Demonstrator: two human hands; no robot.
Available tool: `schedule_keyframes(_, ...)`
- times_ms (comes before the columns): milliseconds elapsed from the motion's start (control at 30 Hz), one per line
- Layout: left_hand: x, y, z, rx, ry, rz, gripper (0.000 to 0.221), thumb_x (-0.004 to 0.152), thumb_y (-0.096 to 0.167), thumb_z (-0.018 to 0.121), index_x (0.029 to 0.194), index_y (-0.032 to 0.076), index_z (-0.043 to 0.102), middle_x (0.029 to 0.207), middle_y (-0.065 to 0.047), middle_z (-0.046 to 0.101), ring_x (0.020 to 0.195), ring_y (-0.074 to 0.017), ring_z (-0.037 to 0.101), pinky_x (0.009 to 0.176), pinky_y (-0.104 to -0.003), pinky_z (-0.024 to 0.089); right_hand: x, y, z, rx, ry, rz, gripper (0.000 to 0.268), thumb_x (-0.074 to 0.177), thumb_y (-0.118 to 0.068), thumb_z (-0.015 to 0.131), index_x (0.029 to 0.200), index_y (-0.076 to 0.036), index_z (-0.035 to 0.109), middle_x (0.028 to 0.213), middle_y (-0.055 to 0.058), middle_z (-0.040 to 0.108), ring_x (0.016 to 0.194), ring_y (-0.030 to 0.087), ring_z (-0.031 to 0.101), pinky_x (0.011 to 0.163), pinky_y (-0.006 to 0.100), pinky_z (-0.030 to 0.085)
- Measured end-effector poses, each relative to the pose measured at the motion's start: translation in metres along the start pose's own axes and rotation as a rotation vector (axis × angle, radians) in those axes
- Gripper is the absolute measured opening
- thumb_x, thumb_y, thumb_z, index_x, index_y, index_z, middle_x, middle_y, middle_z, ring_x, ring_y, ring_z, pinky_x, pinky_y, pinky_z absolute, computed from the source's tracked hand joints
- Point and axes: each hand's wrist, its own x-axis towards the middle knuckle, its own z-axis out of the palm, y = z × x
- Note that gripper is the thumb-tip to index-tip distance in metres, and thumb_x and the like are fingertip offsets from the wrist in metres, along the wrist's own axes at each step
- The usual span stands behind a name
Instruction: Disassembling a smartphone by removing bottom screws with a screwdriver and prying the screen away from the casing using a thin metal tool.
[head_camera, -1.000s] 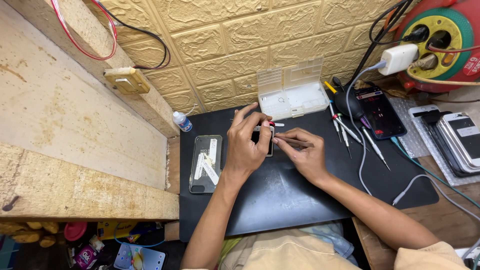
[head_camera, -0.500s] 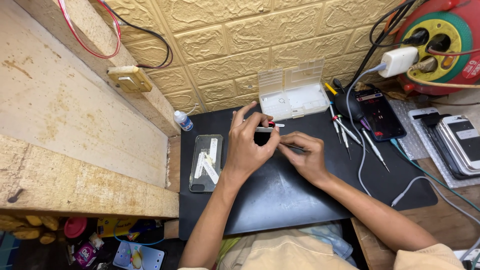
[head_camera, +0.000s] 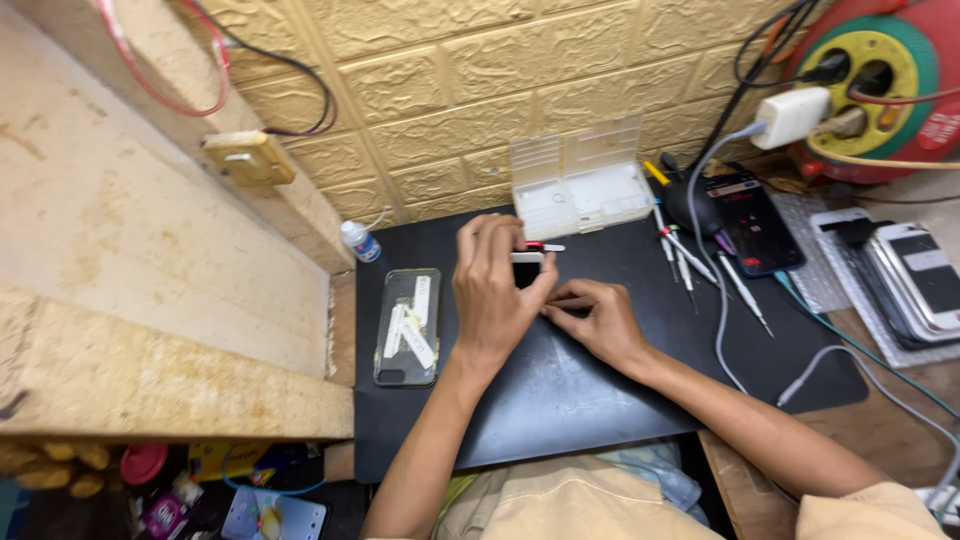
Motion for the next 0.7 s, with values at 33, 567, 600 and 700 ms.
schedule_keyframes(33,0.001,0.0,-0.001,-0.016,-0.005,0.006,0.034,0.073,0.016,0.083,0.086,0.011,0.052,0.1,-0.008,0.069,0.107,-0.0342,0.063,0.091,-0.042,0.055,0.003,0.001,-0.004,-0.009,0.015,0.004,0.012,0.079,0.004,0.082,0.089,0.006,0.077,0.077,0.025,0.074,0.085,0.044,0.075,0.07,0.051,0.064)
schedule_keyframes(567,-0.046,-0.044,-0.008,-0.607,0.493,-0.846,0.041,0.086,0.009,0.083,0.105,0.017,0.047,0.09,0.001,0.065,0.085,-0.0069,0.061,0.079,-0.024,0.054,-0.002,0.025,-0.169,-0.498,-0.366,0.63,0.041,0.078,-0.003,0.083,0.113,0.007,0.064,0.078,0.021,0.081,0.065,0.029,0.079,0.064,0.039,0.063)
schedule_keyframes(600,-0.049,-0.049,-0.003,-0.72,0.553,-0.949,0.039,0.087,0.009,0.08,0.104,0.019,0.047,0.093,0.004,0.063,0.086,-0.0054,0.06,0.077,-0.021,0.054,0.0,0.027,-0.167,-0.497,-0.364,0.647,0.048,0.076,-0.005,0.086,0.118,0.006,0.065,0.078,0.019,0.081,0.066,0.027,0.08,0.062,0.035,0.065)
schedule_keyframes(700,-0.063,-0.052,0.007,-0.899,0.614,-1.256,0.034,0.086,0.014,0.077,0.103,0.021,0.049,0.1,0.001,0.062,0.088,-0.0138,0.06,0.073,-0.031,0.06,-0.001,0.024,-0.155,-0.599,-0.319,0.606,0.042,0.078,-0.009,0.087,0.114,0.004,0.07,0.078,0.018,0.081,0.067,0.027,0.08,0.059,0.034,0.064)
